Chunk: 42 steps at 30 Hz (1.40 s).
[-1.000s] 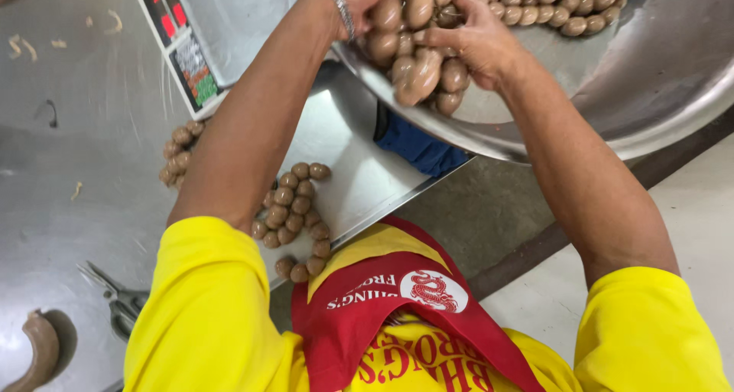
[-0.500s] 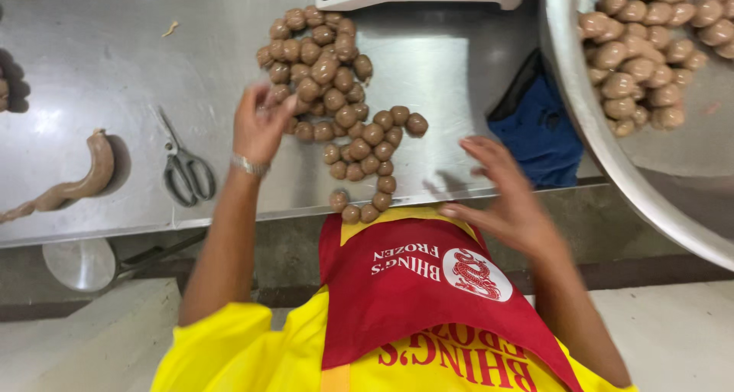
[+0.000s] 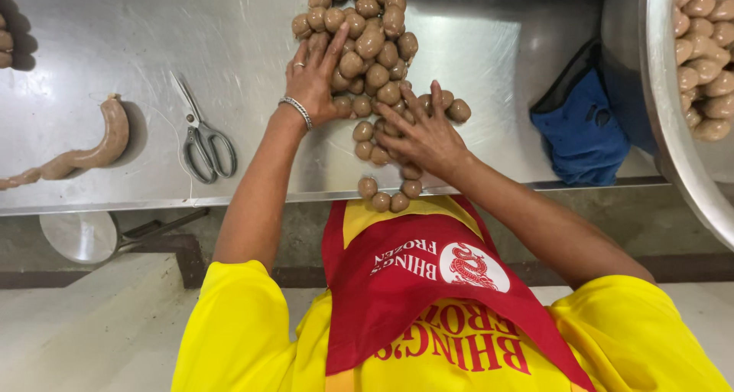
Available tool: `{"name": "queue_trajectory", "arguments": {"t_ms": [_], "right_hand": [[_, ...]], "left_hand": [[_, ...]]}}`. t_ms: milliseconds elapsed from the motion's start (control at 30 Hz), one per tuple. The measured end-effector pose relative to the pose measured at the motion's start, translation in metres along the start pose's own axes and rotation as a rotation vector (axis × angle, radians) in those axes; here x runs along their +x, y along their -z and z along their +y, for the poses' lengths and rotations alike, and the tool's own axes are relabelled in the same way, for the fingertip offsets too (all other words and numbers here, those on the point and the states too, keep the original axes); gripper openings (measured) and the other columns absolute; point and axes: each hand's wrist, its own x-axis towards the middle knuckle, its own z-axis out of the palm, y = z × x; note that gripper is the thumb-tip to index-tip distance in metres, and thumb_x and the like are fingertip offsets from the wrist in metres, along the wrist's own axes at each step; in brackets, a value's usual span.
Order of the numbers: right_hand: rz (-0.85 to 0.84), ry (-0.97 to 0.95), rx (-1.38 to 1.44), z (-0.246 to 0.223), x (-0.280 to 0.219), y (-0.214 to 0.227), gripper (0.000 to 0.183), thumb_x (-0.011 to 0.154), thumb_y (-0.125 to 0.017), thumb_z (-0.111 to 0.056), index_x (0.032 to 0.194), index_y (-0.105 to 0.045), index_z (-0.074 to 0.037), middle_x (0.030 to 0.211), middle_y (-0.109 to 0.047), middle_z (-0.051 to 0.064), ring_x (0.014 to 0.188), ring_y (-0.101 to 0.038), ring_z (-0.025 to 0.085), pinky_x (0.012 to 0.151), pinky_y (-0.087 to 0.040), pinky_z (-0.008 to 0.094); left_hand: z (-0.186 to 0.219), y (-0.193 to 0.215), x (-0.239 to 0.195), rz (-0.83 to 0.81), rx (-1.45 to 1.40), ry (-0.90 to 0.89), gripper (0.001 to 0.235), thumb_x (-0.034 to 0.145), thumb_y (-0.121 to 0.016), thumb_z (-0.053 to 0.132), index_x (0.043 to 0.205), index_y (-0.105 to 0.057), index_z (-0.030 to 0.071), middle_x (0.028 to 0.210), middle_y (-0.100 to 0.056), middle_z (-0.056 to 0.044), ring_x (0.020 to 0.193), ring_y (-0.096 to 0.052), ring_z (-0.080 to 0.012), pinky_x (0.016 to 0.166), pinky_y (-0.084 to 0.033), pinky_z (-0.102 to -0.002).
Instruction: The person ties lengths of filled casing into individual sausage links by hand using a thin string, occasionally using shears to cut the string, and luego places finished links into a large metal bowl.
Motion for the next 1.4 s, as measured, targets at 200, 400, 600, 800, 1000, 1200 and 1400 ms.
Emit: {"name": "queue_trajectory", "arguments": {"t_ms": [200,400,600,800,1000,1200,1400], "right_hand": [[0.303,-0.270,0.184,0.029,0.006,-0.029,0.046,0.083,-0.082,-0.021,0.126,-0.068,-0.018,0.145,-0.047,0.012,0.135,-0.043,0.048,0.109,-0.023,0.081],[0.419,-0.578,0.244,0.075,-0.014,-0.037,0.048,0.091,-0.084,-0.008,0.131,-0.063,-0.026,0.162,-0.041,0.013,0.148,-0.040,0.037,0.120,-0.037,0.059],[0.584,-0.789,0.285,0.033,-0.096,0.005,0.091,0.083,-0.086,-0.013,0.162,-0.042,-0.018,0.162,-0.028,0.024,0.151,-0.030,0.044,0.123,-0.030,0.061],[0.449,-1.133,1.205,-0.037,-0.079,0.027,0.105,0.078,-0.081,-0.042,0.161,-0.021,-0.018,0.148,-0.032,0.024,0.122,-0.055,0.040,0.100,-0.054,0.048],[0.396,-1.125,1.379,0.005,-0.020,0.051,0.099,0.078,-0.085,-0.045,0.158,-0.033,-0.021,0.162,-0.029,0.017,0.145,-0.040,0.035,0.110,-0.047,0.045],[0.656,-0.824,1.409,0.013,0.012,0.039,0.107,0.071,-0.095,-0.037,0.157,-0.032,-0.019,0.158,-0.039,0.017,0.146,-0.045,0.034,0.115,-0.041,0.045],[0.582,-0.592,1.765,0.039,0.012,0.018,0.099,0.066,-0.094,-0.027,0.150,-0.043,-0.023,0.156,-0.043,0.015,0.140,-0.050,0.032,0.111,-0.045,0.044]], "left_hand": [[-0.026,-0.009,0.010,0.216,-0.207,-0.224,0.138,0.060,-0.105,0.047,0.164,-0.015,0.039,0.164,-0.046,-0.014,0.148,-0.043,-0.0421,0.118,-0.036,-0.062],[-0.012,-0.015,-0.002,0.089,-0.224,0.095,0.133,0.058,-0.092,0.069,0.165,-0.020,0.036,0.151,-0.055,-0.014,0.138,-0.053,-0.0388,0.115,-0.043,-0.057],[-0.044,0.004,0.013,0.379,-0.010,-0.195,0.139,0.060,-0.094,0.077,0.165,-0.021,0.023,0.161,-0.032,-0.029,0.148,-0.033,-0.0473,0.120,-0.029,-0.060],[-0.058,0.031,0.094,-0.019,-0.116,-0.223,0.148,0.053,-0.095,0.076,0.167,-0.023,0.014,0.164,-0.030,-0.022,0.153,-0.031,-0.0461,0.128,-0.028,-0.055],[-0.017,-0.001,0.087,-0.019,-0.375,-0.193,0.140,0.053,-0.098,0.065,0.164,-0.028,0.016,0.150,-0.036,-0.024,0.144,-0.042,-0.0440,0.121,-0.039,-0.051],[0.000,-0.017,0.045,0.104,-0.595,-0.236,0.092,0.075,-0.099,0.039,0.151,-0.056,0.010,0.147,-0.052,-0.021,0.139,-0.055,-0.0349,0.119,-0.046,-0.045],[0.013,-0.007,0.039,-0.073,-1.043,-0.142,0.075,0.079,-0.088,0.023,0.144,-0.057,0.003,0.142,-0.062,-0.012,0.130,-0.060,-0.0215,0.113,-0.050,-0.036]]}}
